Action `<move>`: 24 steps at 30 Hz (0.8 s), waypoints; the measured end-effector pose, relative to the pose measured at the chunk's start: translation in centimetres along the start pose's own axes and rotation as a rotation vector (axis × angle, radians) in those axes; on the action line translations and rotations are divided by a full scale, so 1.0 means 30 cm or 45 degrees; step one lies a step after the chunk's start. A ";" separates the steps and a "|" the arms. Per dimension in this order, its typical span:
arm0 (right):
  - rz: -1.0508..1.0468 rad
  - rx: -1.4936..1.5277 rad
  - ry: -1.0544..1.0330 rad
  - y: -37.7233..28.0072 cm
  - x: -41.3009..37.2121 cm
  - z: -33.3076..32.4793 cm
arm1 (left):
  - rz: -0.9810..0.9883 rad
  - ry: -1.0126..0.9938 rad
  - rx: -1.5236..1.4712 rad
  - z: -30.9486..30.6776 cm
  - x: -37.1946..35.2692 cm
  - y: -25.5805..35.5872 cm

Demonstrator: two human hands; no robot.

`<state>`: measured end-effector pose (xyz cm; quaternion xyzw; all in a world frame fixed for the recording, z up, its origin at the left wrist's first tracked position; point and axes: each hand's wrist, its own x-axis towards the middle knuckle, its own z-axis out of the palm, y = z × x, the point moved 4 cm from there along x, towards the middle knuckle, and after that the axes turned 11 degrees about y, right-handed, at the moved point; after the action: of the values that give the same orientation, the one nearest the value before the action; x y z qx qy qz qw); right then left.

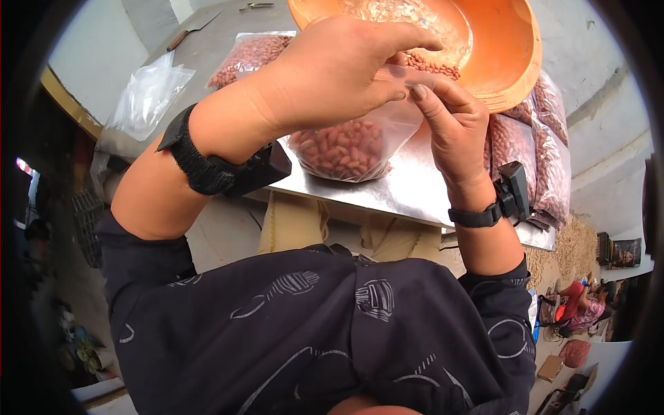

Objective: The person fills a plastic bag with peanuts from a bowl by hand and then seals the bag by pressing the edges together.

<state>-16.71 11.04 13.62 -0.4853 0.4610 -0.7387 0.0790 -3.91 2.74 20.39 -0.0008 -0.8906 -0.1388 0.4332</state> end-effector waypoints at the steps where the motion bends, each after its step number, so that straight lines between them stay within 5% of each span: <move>1: -0.031 -0.036 -0.016 -0.003 0.001 -0.002 | -0.006 -0.003 0.004 0.008 0.004 0.000; 4: -0.094 -0.092 -0.032 -0.012 0.006 -0.007 | 0.051 0.088 -0.031 0.022 0.025 -0.008; 7: -0.088 -0.043 0.018 -0.019 0.023 -0.011 | -0.233 -0.115 -0.105 -0.004 0.054 0.010; 10: -0.053 -0.005 0.049 -0.014 0.057 -0.014 | -0.272 -0.048 -0.177 -0.005 0.072 -0.016; 13: -0.013 0.005 0.047 0.005 0.085 -0.012 | -0.032 0.091 -0.188 -0.008 0.081 -0.022; 24: -0.095 -0.049 0.057 -0.008 0.087 -0.007 | -0.019 0.114 -0.101 0.028 0.094 -0.058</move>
<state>-18.14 9.82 15.45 -0.4870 0.4583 -0.7428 0.0318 -6.53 0.94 21.65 -0.0052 -0.8642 -0.1769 0.4710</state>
